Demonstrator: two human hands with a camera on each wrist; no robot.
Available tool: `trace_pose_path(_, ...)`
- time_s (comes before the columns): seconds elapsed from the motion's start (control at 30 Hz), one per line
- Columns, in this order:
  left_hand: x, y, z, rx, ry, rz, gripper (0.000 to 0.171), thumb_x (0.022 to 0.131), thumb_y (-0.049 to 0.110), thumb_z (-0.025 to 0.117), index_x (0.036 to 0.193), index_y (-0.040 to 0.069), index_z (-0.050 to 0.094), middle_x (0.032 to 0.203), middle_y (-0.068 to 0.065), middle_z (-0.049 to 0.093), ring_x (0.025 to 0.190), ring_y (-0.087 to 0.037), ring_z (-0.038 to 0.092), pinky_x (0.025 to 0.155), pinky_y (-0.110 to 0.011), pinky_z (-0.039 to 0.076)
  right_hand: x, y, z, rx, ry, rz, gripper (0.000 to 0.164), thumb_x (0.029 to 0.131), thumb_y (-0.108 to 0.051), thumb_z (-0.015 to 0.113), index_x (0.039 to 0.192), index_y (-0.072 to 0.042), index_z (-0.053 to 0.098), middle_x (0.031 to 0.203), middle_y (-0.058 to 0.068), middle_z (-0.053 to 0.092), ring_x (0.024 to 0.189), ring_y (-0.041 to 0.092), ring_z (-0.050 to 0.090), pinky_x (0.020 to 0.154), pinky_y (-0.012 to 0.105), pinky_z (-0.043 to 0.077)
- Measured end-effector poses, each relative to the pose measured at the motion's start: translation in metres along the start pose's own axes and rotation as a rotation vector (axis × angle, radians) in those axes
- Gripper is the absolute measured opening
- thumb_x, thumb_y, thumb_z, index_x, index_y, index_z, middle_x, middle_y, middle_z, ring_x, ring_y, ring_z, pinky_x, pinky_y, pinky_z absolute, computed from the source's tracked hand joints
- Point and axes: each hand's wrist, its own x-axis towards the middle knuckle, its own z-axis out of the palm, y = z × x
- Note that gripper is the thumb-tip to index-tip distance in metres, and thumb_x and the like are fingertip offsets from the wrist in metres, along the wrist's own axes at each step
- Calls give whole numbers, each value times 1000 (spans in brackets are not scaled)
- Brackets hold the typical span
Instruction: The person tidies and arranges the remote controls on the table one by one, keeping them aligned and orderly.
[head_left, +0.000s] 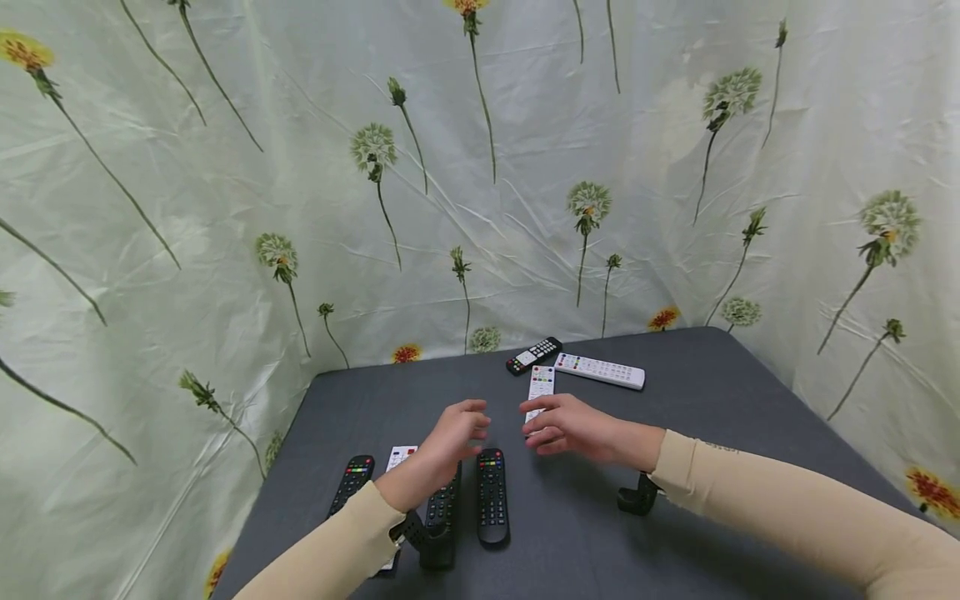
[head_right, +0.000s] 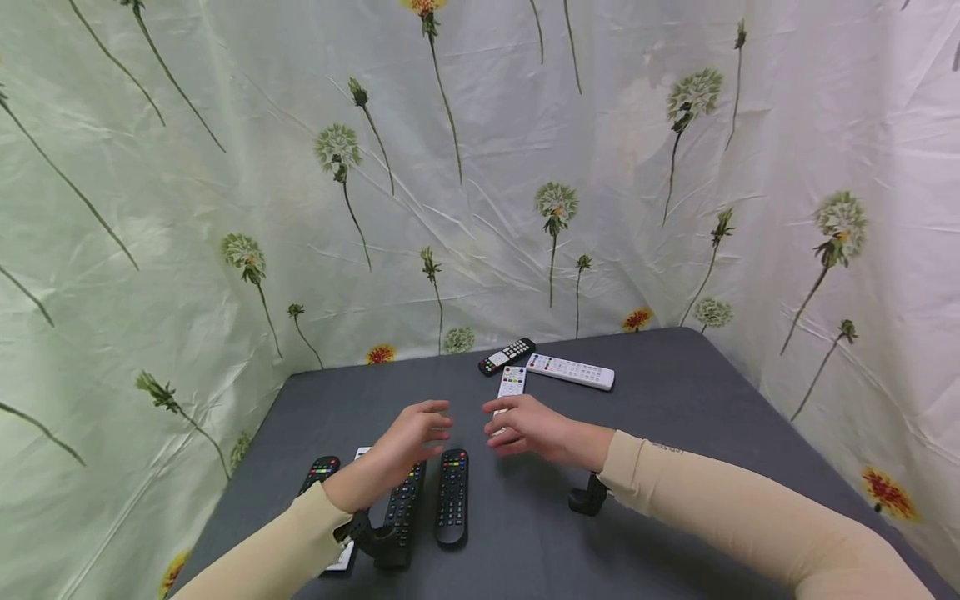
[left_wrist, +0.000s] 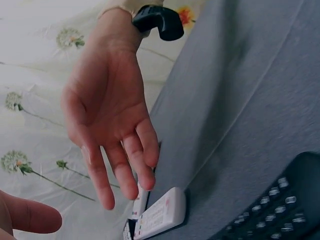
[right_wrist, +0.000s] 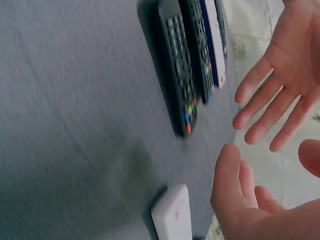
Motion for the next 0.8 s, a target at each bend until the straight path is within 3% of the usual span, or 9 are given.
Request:
trace_pose_path(0.27, 53, 3, 12, -72, 20, -27, 51, 96, 6, 53, 146, 2, 48, 142, -22, 49, 125, -45, 49, 101, -56, 43, 25, -6, -31, -36, 141, 7, 55, 96, -10, 56, 147, 5, 42, 131, 30, 55, 118, 45, 58, 96, 52, 51)
trace_pose_path(0.5, 100, -4, 31, -103, 55, -46, 56, 88, 2, 52, 144, 1, 51, 137, -22, 51, 112, -43, 54, 96, -54, 46, 45, -2, -51, -41, 224, 49, 61, 97, -9, 53, 152, 7, 32, 137, 32, 49, 118, 44, 57, 100, 54, 47)
trace_pose_path(0.8, 132, -14, 54, -151, 117, -82, 53, 85, -3, 51, 138, -5, 49, 111, -19, 56, 94, -35, 56, 86, -49, 52, 65, 15, -60, -37, 274, 79, 64, 94, -6, 53, 152, 8, 28, 129, 30, 44, 104, 38, 60, 95, 51, 51)
